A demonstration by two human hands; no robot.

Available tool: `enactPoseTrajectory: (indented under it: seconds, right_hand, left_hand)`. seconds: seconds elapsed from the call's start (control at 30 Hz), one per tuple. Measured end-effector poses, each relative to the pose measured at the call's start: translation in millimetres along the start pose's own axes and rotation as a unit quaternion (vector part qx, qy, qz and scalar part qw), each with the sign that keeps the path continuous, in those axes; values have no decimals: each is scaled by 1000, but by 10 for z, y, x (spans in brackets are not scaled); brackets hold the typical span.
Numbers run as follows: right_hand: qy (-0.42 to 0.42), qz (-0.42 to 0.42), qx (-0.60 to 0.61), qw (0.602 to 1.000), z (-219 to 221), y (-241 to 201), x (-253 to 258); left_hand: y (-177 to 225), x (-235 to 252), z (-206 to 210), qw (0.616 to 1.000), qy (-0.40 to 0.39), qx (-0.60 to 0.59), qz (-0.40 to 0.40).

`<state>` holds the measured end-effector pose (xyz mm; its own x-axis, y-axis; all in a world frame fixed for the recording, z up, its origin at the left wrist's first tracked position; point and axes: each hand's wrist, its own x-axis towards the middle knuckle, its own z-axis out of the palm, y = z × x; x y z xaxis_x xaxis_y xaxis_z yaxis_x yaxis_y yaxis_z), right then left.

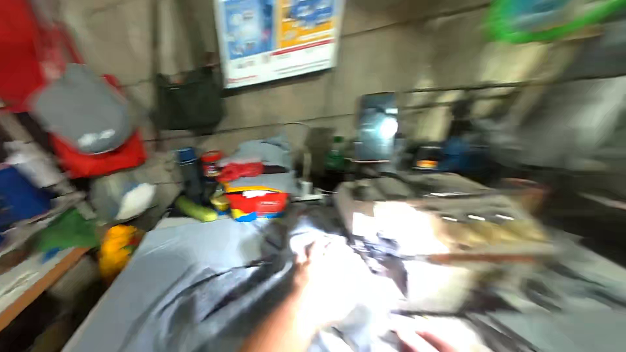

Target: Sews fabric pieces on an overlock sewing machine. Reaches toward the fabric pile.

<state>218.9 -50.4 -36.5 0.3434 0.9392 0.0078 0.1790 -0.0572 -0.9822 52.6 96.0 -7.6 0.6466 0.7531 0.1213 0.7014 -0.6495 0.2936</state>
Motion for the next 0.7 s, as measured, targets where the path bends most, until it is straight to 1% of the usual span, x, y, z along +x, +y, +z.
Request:
enactPoseTrajectory:
  seconds: [0.03,0.07,0.13,0.27,0.37,0.47,0.53,0.57,0.6,0.63,0.67,0.7]
  right_hand:
    - [-2,-13,16,1000,-17,42,-12]
    - [0,-19,33,999,-32,78,-44]
    - [5,-4,65,998,-67,122,-112]
    - [-8,-6,85,996,-98,141,-191]
    - [-10,-28,73,997,-65,108,-214]
    - [-19,-66,9,998,-9,25,-240]
    - [-36,-110,-53,992,62,17,-244]
    - [-43,-139,-87,986,115,26,-232]
    - [-45,-172,-123,976,179,28,-212]
    - [-40,-204,-166,964,254,7,-192]
    - [-26,-231,-210,950,344,-29,-174]
    - [-11,-246,-255,935,444,-62,-157]
  left_hand:
    - [11,60,-137,998,-62,7,-15]
    - [23,89,-245,995,-93,7,-23]
    - [39,119,-359,993,-112,11,-24]
    - [70,222,-427,991,-128,25,-37]
    - [28,417,-338,988,-119,58,-85]
    - [35,570,-306,985,-116,65,-113]
    - [55,556,-326,986,-115,47,-109]
    - [35,516,-321,990,-96,34,-97]
    - [-14,451,-294,996,-50,15,-77]
    - [-72,358,-261,998,28,-14,-46]
    - [-114,244,-244,991,123,-53,-13]
    - [-129,120,-249,972,218,-86,19]
